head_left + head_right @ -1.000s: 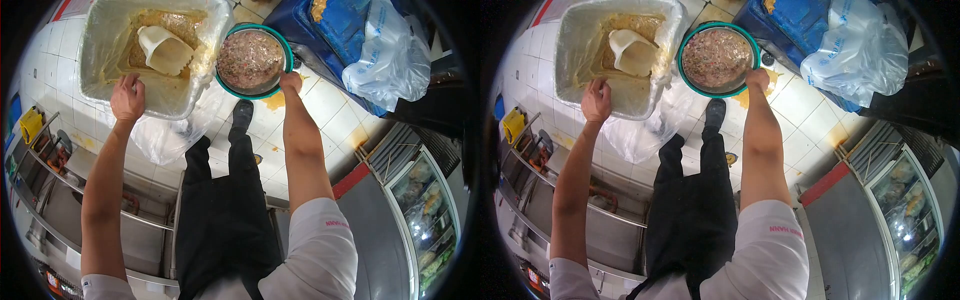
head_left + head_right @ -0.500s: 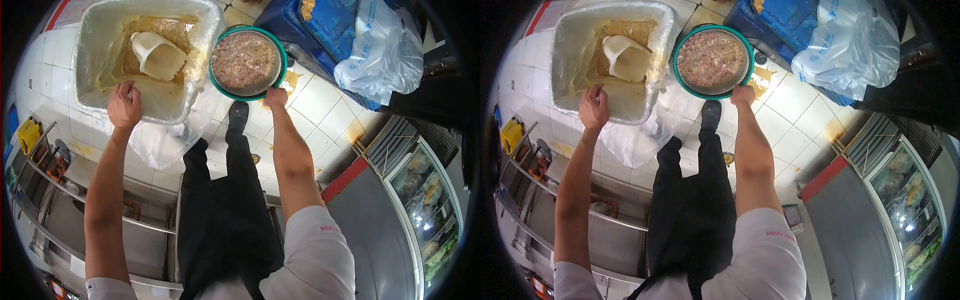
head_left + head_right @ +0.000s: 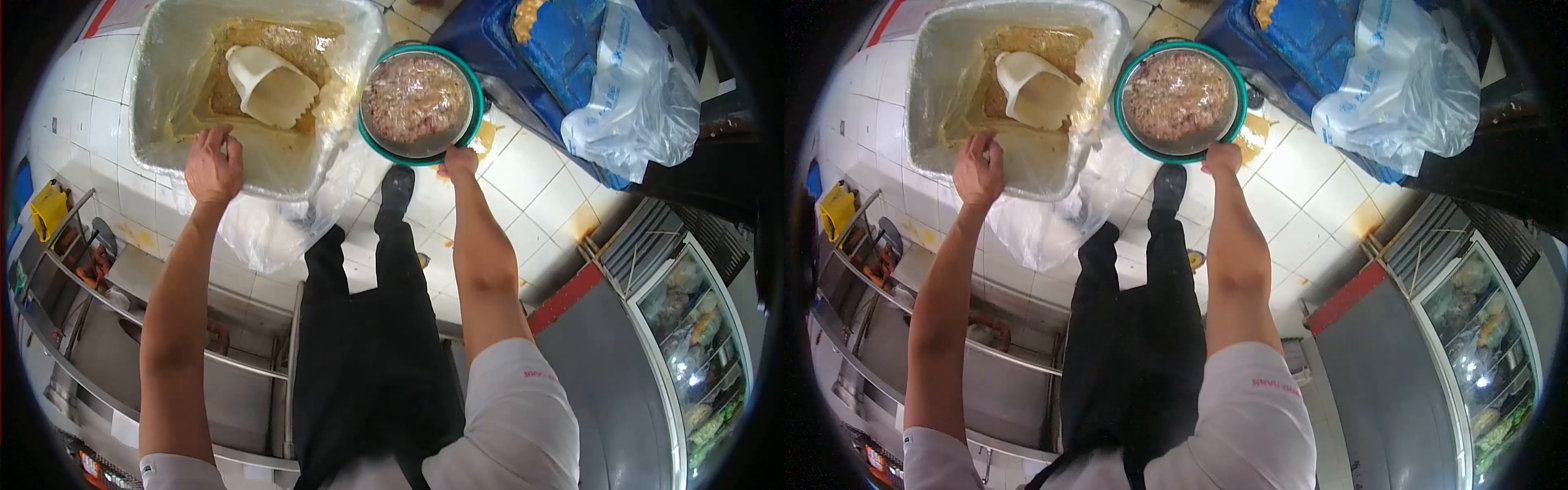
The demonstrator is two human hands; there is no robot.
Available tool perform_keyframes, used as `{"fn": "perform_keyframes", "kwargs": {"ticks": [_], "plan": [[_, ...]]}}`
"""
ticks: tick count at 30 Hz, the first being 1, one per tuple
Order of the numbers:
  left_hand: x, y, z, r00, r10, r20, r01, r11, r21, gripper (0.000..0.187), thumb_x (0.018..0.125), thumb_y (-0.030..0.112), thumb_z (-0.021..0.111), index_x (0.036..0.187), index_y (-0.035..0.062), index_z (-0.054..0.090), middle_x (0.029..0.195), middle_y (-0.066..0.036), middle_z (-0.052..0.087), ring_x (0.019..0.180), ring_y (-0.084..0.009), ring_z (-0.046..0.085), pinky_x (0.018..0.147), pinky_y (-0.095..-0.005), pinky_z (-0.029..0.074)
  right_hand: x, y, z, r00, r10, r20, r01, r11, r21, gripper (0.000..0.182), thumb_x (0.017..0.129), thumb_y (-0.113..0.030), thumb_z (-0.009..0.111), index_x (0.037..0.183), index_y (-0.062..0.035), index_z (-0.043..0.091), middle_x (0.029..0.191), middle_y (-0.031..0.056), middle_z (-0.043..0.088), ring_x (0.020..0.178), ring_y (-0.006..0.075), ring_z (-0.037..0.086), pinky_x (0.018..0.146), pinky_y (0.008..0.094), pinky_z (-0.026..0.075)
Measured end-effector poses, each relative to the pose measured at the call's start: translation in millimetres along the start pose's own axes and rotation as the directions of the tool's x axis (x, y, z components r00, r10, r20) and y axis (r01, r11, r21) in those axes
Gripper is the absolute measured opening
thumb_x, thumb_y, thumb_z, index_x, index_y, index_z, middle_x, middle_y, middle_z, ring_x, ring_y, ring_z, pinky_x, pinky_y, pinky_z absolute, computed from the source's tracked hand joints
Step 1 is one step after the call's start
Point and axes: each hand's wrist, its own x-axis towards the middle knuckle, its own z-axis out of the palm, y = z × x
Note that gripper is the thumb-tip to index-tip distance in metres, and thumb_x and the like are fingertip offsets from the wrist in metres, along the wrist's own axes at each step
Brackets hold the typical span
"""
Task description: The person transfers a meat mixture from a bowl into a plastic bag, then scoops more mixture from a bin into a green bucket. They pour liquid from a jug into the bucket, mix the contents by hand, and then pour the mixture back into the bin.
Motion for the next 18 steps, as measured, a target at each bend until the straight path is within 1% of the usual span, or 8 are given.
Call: {"fn": "perform_keyframes", "kwargs": {"ticks": [3, 4, 6, 8, 9, 14, 17, 18], "plan": [[-13.2, -0.9, -2.6, 0.999, 0.008, 0.031, -0.007, 1.0, -0.018, 0.024, 0.086, 0.024, 0.051, 0.101, 0.0119, 0.066, 0.098, -0.01, 0.063, 0.095, -0.0323, 0.06, 0.081, -0.0415, 0.048, 21.3, 14.2, 11.7, 0.992, -0.091, 0.088, 0.089, 0.996, 0.026, 0.046, 0.088, -0.04, 0.058, 0.072, 0.0027, 0.064, 0.061, 0.013, 0.066, 0.047, 0.0231, 0.065, 0.047, 0.0315, 0.053], [-6.2, -1.0, -1.1, 1.0, 0.012, 0.008, -0.011, 1.0, -0.029, 0.024, 0.086, 0.025, 0.052, 0.101, 0.0117, 0.066, 0.098, -0.01, 0.064, 0.095, -0.0324, 0.059, 0.081, -0.0413, 0.048, 7.6, 6.4, 4.4, 0.996, -0.01, 0.086, 0.001, 0.995, 0.101, 0.046, 0.089, -0.04, 0.059, 0.077, 0.0041, 0.065, 0.068, 0.0144, 0.068, 0.052, 0.0236, 0.067, 0.047, 0.0311, 0.055], [-14.2, 1.6, -1.6, 0.999, 0.028, 0.016, -0.027, 0.999, -0.041, 0.025, 0.085, 0.025, 0.052, 0.1, 0.0115, 0.066, 0.098, -0.01, 0.064, 0.095, -0.0325, 0.059, 0.082, -0.0413, 0.048, 59.5, 32.1, -2.9, 0.925, -0.304, 0.229, 0.378, 0.804, -0.459, 0.046, 0.09, -0.039, 0.059, 0.082, 0.0054, 0.064, 0.072, 0.0162, 0.068, 0.055, 0.0236, 0.067, 0.048, 0.0315, 0.057], [-10.6, -2.2, -2.7, 1.0, 0.021, -0.014, -0.021, 1.0, -0.013, 0.025, 0.085, 0.025, 0.052, 0.1, 0.0114, 0.066, 0.098, -0.011, 0.064, 0.096, -0.0325, 0.059, 0.082, -0.0415, 0.048, 35.8, 26.5, 14.3, 0.931, -0.277, 0.24, 0.341, 0.894, -0.291, 0.045, 0.091, -0.038, 0.058, 0.086, 0.0059, 0.064, 0.073, 0.0179, 0.067, 0.058, 0.0238, 0.068, 0.049, 0.0329, 0.059], [-9.8, -6.6, -5.2, 1.0, 0.005, -0.007, -0.005, 1.0, 0.003, 0.026, 0.085, 0.025, 0.051, 0.102, 0.0116, 0.066, 0.099, -0.01, 0.064, 0.095, -0.0325, 0.06, 0.082, -0.0414, 0.048, 1.6, 7.7, 4.8, 0.983, -0.068, 0.168, 0.043, 0.988, 0.146, 0.043, 0.092, -0.037, 0.057, 0.087, 0.0057, 0.064, 0.073, 0.0187, 0.066, 0.06, 0.0241, 0.068, 0.049, 0.034, 0.06], [-9.3, 1.6, -4.2, 0.999, -0.032, 0.021, 0.032, 0.999, -0.016, 0.027, 0.085, 0.026, 0.051, 0.104, 0.0131, 0.066, 0.101, -0.009, 0.064, 0.097, -0.0317, 0.06, 0.083, -0.0412, 0.048, -4.4, 6.8, 8.7, 0.985, -0.078, 0.154, 0.044, 0.977, 0.21, 0.039, 0.093, -0.028, 0.056, 0.086, 0.0108, 0.059, 0.07, 0.02, 0.064, 0.052, 0.0257, 0.065, 0.042, 0.0367, 0.058], [-13.1, 6.7, -8.4, 0.997, -0.047, 0.068, 0.049, 0.998, -0.038, 0.027, 0.086, 0.026, 0.051, 0.104, 0.0129, 0.066, 0.101, -0.011, 0.063, 0.097, -0.0323, 0.06, 0.083, -0.0417, 0.048, 8.4, 15.4, 10.8, 0.996, 0.071, 0.051, -0.083, 0.952, 0.294, 0.036, 0.091, -0.025, 0.058, 0.089, 0.0108, 0.058, 0.071, 0.0208, 0.064, 0.051, 0.0269, 0.064, 0.043, 0.0372, 0.058], [-13.5, 5.0, -6.8, 0.998, -0.04, 0.057, 0.042, 0.999, -0.03, 0.027, 0.086, 0.026, 0.051, 0.104, 0.0129, 0.066, 0.101, -0.011, 0.063, 0.097, -0.0323, 0.06, 0.083, -0.0417, 0.048, 2.9, 15.0, 11.6, 0.993, -0.016, 0.12, -0.021, 0.956, 0.294, 0.036, 0.091, -0.025, 0.058, 0.09, 0.0105, 0.058, 0.071, 0.0207, 0.064, 0.051, 0.0268, 0.064, 0.044, 0.0372, 0.058]]}}
